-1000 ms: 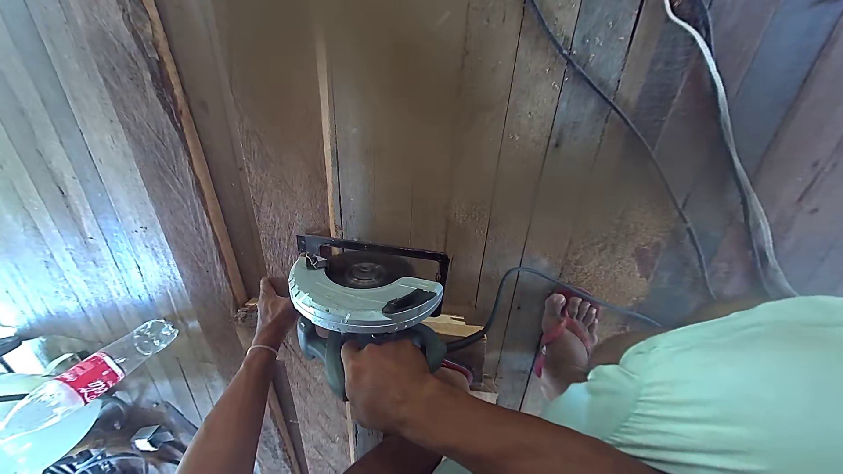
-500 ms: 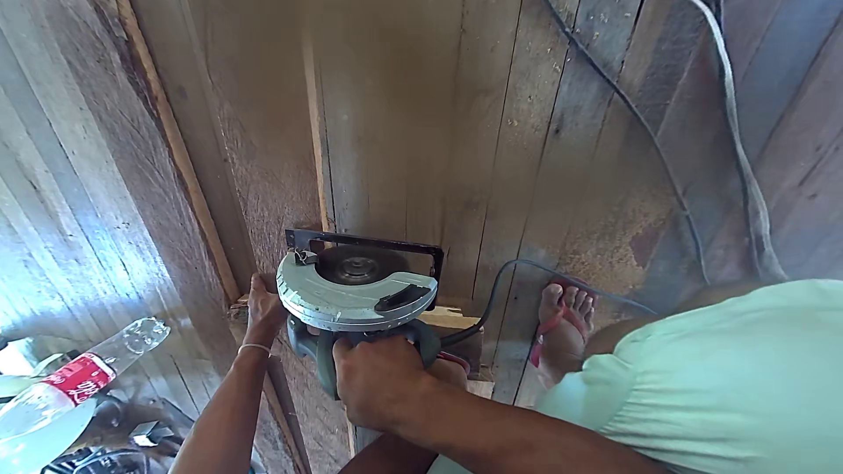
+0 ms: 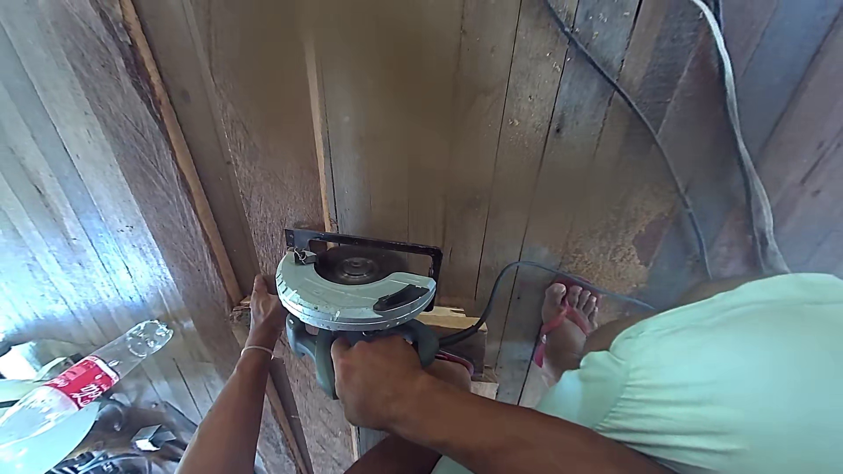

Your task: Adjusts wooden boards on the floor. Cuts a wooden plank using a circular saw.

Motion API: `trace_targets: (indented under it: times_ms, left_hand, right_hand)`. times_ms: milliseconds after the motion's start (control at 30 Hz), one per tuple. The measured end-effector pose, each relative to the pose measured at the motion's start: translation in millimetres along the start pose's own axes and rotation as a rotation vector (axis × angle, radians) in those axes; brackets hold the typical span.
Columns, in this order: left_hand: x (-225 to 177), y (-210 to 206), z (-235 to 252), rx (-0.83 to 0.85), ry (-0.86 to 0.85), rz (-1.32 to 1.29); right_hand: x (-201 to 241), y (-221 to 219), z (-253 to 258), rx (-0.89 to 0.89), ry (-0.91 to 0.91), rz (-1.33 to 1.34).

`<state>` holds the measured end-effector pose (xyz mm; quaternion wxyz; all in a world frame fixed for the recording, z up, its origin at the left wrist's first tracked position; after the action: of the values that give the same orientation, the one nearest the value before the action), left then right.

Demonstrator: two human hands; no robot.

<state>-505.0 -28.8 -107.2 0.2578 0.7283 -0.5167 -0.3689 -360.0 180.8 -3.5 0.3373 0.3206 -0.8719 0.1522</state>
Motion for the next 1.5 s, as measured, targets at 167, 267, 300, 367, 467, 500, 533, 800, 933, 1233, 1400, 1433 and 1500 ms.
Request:
trace_targets:
  times_ms: [167, 267, 300, 367, 467, 500, 533, 800, 933, 1233, 1400, 1433, 1500]
  left_hand:
    - [-4.7, 1.9, -2.8, 0.017, -0.001, -0.029]
    - [-10.1, 2.9, -5.1, 0.024, -0.003, -0.057]
    - [-10.9, 3.6, -5.9, 0.028, 0.000, -0.057]
    - [-15.4, 4.5, -8.0, 0.030, 0.005, -0.072]
    - [-16.1, 4.9, -8.1, 0.036, -0.001, -0.093]
    - [-14.5, 4.7, -7.3, 0.040, -0.005, -0.099]
    - [-12.0, 4.5, -5.9, 0.039, -0.007, -0.106]
    - [-0.1, 5.6, -3.3, 0.045, -0.031, -0.097]
    - [-1.4, 6.5, -1.4, 0.035, -0.065, -0.103]
    - [-4.9, 9.3, -6.7, 0.047, -0.055, -0.144]
    - [-4.7, 11.4, -6.8, 0.052, -0.054, -0.128]
    - [-6.0, 11.6, -6.7, 0.051, -0.054, -0.135]
    - [-6.7, 12.1, -6.7, 0.052, -0.055, -0.152]
  right_hand:
    - [1.4, 0.9, 1.9, 0.000, 0.003, -0.008]
    - [2.9, 0.6, 3.7, 0.005, 0.002, -0.002]
    - [3.4, 0.7, 4.5, 0.005, 0.001, -0.002]
    - [4.6, 0.5, 5.3, 0.001, 0.001, -0.005]
    - [5.7, 1.1, 6.3, 0.004, 0.009, -0.020]
    - [6.0, 1.4, 6.7, 0.006, 0.011, -0.022]
    - [6.4, 1.7, 7.2, 0.007, 0.012, -0.021]
    - [9.4, 2.1, 10.0, 0.020, 0.019, -0.025]
    - [11.0, 3.8, 11.0, 0.030, 0.021, -0.028]
    - [15.8, 5.7, 12.6, 0.040, 0.018, -0.030]
    - [17.7, 5.8, 15.2, 0.042, 0.016, -0.048]
    - [18.2, 6.4, 15.8, 0.044, 0.017, -0.051]
    - [19.6, 7.1, 16.6, 0.052, 0.018, -0.052]
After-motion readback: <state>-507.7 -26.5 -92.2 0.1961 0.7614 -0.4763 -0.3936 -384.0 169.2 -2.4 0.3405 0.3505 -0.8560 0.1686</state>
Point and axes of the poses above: each hand's wrist, its own z-axis towards the middle knuckle, its own y-axis out of the back of the hand, x = y × z, the point moved 3 cm from there along z, towards the middle knuckle, and after that the axes turned 1 degree about -x, right-handed, at the moved point
